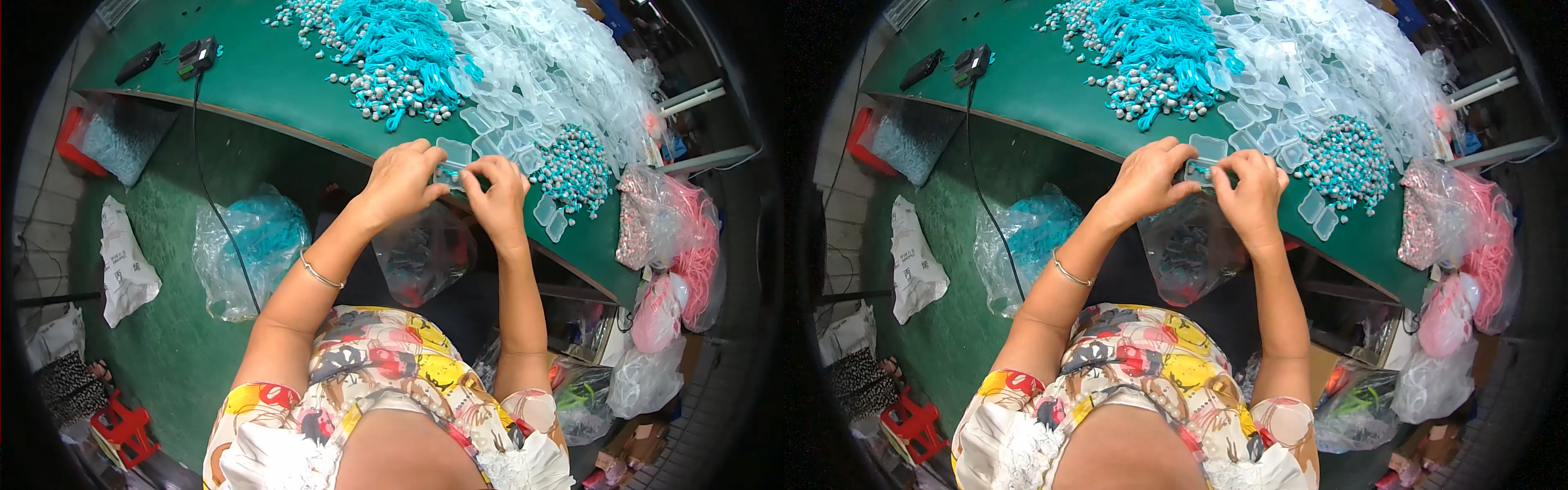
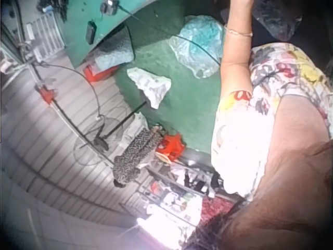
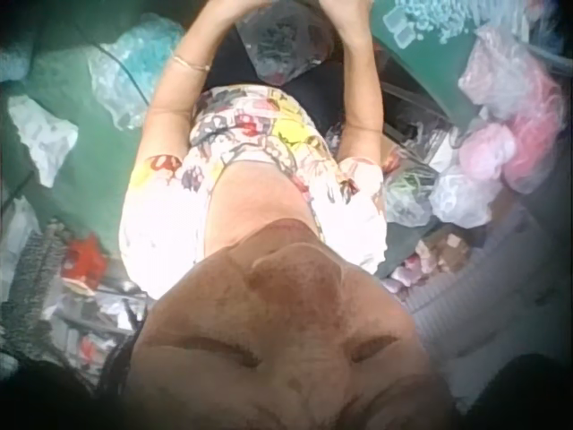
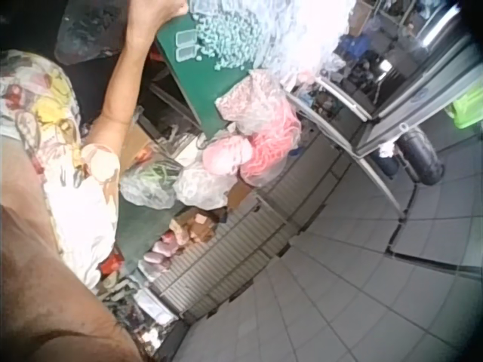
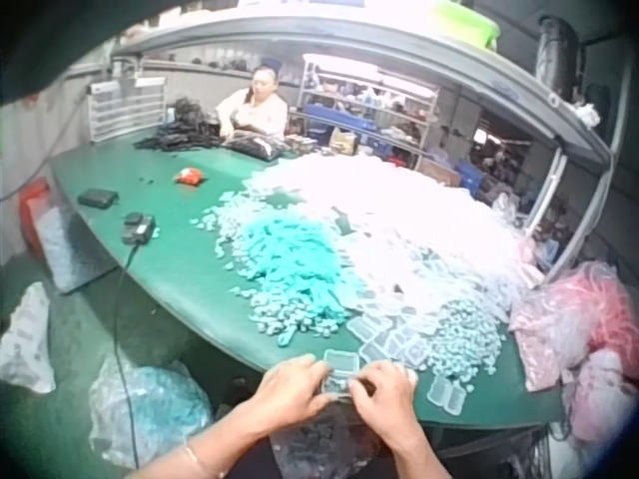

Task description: The person sits at a green workbench and repeatedly picks up small clear plastic containers and teal-colored beads. They place the beads into the containers, close the lids, and set the filled containers aside.

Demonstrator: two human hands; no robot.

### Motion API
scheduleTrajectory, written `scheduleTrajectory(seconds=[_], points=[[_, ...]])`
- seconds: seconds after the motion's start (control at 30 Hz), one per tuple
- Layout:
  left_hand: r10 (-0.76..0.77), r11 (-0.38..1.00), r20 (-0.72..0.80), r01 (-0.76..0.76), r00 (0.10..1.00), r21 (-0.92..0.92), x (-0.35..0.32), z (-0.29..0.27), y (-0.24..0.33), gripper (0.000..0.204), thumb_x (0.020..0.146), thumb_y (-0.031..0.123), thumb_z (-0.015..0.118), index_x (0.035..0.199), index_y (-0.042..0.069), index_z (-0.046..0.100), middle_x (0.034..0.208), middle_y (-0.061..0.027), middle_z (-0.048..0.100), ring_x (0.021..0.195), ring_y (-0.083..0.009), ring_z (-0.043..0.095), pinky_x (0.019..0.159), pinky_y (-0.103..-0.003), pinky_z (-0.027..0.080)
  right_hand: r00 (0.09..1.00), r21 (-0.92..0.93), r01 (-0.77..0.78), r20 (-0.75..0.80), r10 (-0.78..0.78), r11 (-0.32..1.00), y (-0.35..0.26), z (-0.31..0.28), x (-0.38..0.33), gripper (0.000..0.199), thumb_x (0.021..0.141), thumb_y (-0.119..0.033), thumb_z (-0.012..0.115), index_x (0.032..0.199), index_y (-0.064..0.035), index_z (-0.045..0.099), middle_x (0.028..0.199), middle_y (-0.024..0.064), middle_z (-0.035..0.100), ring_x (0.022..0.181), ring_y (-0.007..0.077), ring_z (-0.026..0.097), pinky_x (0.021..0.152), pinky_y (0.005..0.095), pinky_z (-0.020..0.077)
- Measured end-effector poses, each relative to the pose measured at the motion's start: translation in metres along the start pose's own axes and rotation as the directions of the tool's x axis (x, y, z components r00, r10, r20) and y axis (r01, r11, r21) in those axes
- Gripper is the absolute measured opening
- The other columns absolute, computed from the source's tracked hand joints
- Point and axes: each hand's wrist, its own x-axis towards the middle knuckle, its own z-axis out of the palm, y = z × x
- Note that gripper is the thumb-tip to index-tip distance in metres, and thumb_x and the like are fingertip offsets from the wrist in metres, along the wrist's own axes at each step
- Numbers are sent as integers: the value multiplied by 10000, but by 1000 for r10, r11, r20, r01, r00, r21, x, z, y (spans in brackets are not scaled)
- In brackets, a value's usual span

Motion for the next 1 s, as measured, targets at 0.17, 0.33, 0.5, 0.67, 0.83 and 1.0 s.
scheduleTrajectory(seconds=[0.17, 0.33, 0.5, 0.67, 0.83, 1.0], points=[[19, 1000, -31, -19, 999, -18, -2, 2, -4, 413, 706, 219, 832, 1036, 55, 646, 876, -114, 601, 855, -341, 621, 725, -437, 496, 996, -38, 24, 81, -21, 999, -2, -6, 11, 126, 751, -206, 780, 853, -148, 737, 928, 16, 644, 966, 244, 591, 887, 456, 364], [21, 999, -52, -22, 998, -24, -4, 3, -3, 420, 699, 214, 831, 1041, 54, 647, 885, -112, 601, 861, -338, 621, 730, -437, 496, 994, -94, 76, 86, -68, 993, -7, -5, 13, 130, 741, -191, 787, 858, -156, 745, 910, 11, 633, 958, 237, 582, 902, 450, 344], [29, 999, -59, -31, 998, -33, -4, 4, -4, 430, 694, 210, 829, 1051, 54, 648, 895, -109, 602, 866, -335, 619, 737, -435, 497, 983, -98, 113, 159, -97, 989, -6, -7, 13, 122, 737, -185, 788, 846, -156, 743, 910, 10, 627, 959, 235, 578, 906, 450, 332], [25, 999, -59, -27, 998, -38, -4, 4, -4, 411, 682, 192, 834, 1019, 50, 647, 876, -106, 596, 874, -328, 618, 741, -436, 495, 974, -115, 170, 174, -149, 979, -4, -9, 14, 99, 753, -201, 771, 833, -154, 739, 910, 14, 620, 958, 232, 575, 905, 447, 332], [28, 999, -86, -31, 996, -43, -5, 4, -3, 374, 672, 164, 828, 976, 49, 642, 860, -103, 591, 870, -328, 615, 739, -442, 492, 973, -67, 201, 127, -191, 977, -7, -7, 17, 105, 754, -213, 762, 836, -155, 733, 904, 8, 612, 952, 227, 569, 906, 446, 330], [20, 998, -77, -24, 997, -51, -3, 5, -4, 335, 669, 146, 813, 934, 52, 631, 855, -103, 592, 870, -330, 614, 741, -440, 491, 969, -52, 236, 87, -231, 970, -10, 7, 16, 108, 736, -191, 771, 829, -158, 727, 902, -1, 603, 944, 221, 565, 911, 445, 329]])
